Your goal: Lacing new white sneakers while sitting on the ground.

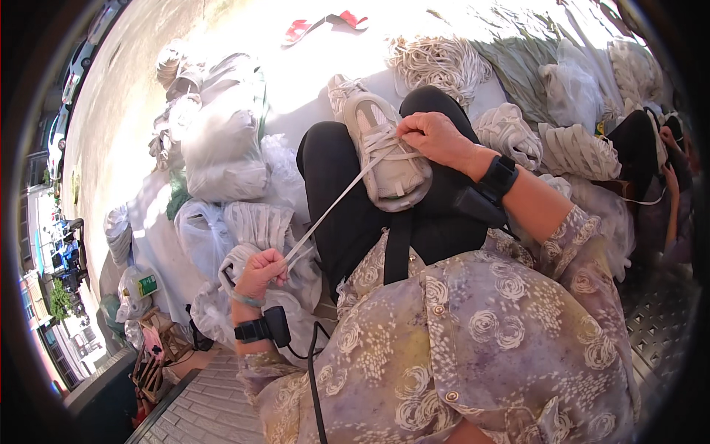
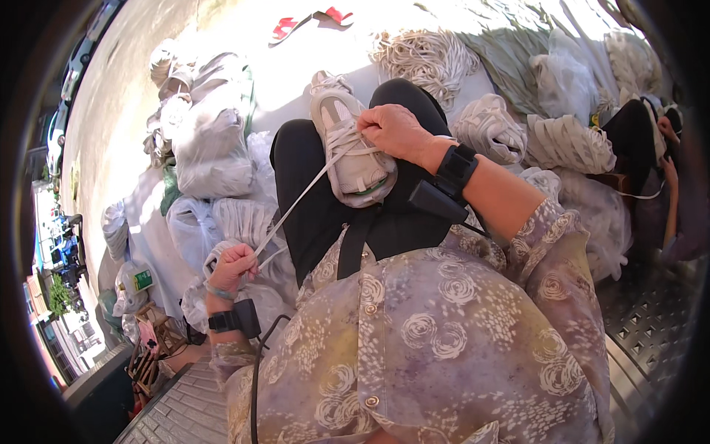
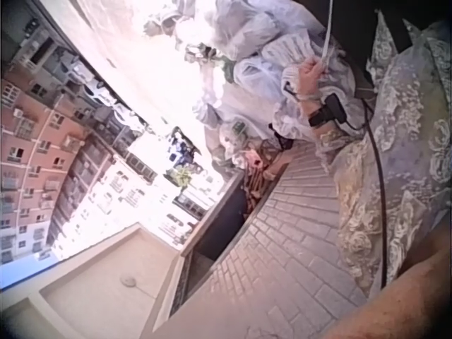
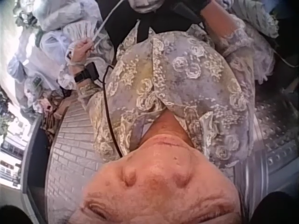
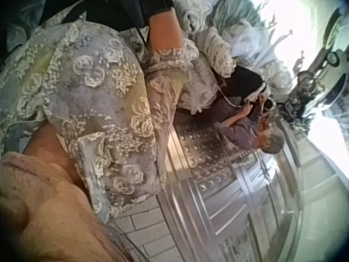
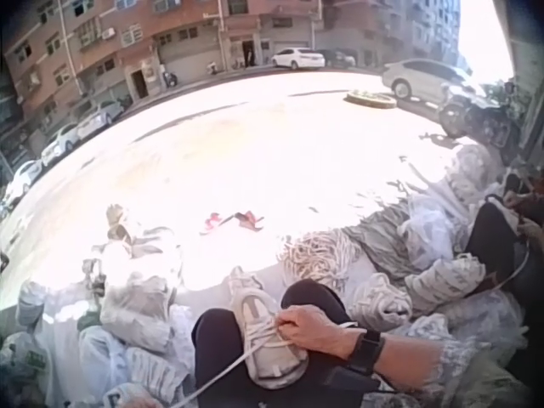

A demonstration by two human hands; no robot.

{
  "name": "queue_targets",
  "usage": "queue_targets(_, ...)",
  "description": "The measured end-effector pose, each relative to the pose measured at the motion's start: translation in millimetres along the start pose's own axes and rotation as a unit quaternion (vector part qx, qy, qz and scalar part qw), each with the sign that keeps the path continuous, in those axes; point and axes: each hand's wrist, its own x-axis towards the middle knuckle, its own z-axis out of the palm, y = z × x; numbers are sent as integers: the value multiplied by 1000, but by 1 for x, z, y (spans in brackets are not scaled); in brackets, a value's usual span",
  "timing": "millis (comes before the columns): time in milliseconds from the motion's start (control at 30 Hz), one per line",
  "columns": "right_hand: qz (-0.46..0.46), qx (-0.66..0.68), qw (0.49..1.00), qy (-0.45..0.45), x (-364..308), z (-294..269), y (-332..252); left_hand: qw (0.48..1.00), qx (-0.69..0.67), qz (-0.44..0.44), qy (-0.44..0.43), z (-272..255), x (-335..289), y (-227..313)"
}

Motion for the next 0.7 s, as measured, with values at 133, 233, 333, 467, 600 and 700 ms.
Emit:
queue_targets(133, -25, -58, 998, -20, -18, -12, -11, 998, 22, -54, 4, 14, 8, -4)
queue_targets(233, -10, -150, 986, -70, -37, -18, -26, 967, 247, -23, 64, 39, 24, 15)
queue_targets(333, -20, -210, 974, -80, -51, -11, -22, 892, 388, 182, 147, 86, 43, 45)
queue_targets(467, -25, -210, 974, -77, -48, -4, -17, 753, 503, 387, 175, 130, 77, 54)
queue_targets(600, -43, -170, 983, -61, -45, -3, -11, 639, 658, 363, 167, 151, 110, 60)
queue_targets(700, 15, -173, 981, -89, -37, -7, -20, 619, 666, 375, 178, 151, 122, 57)
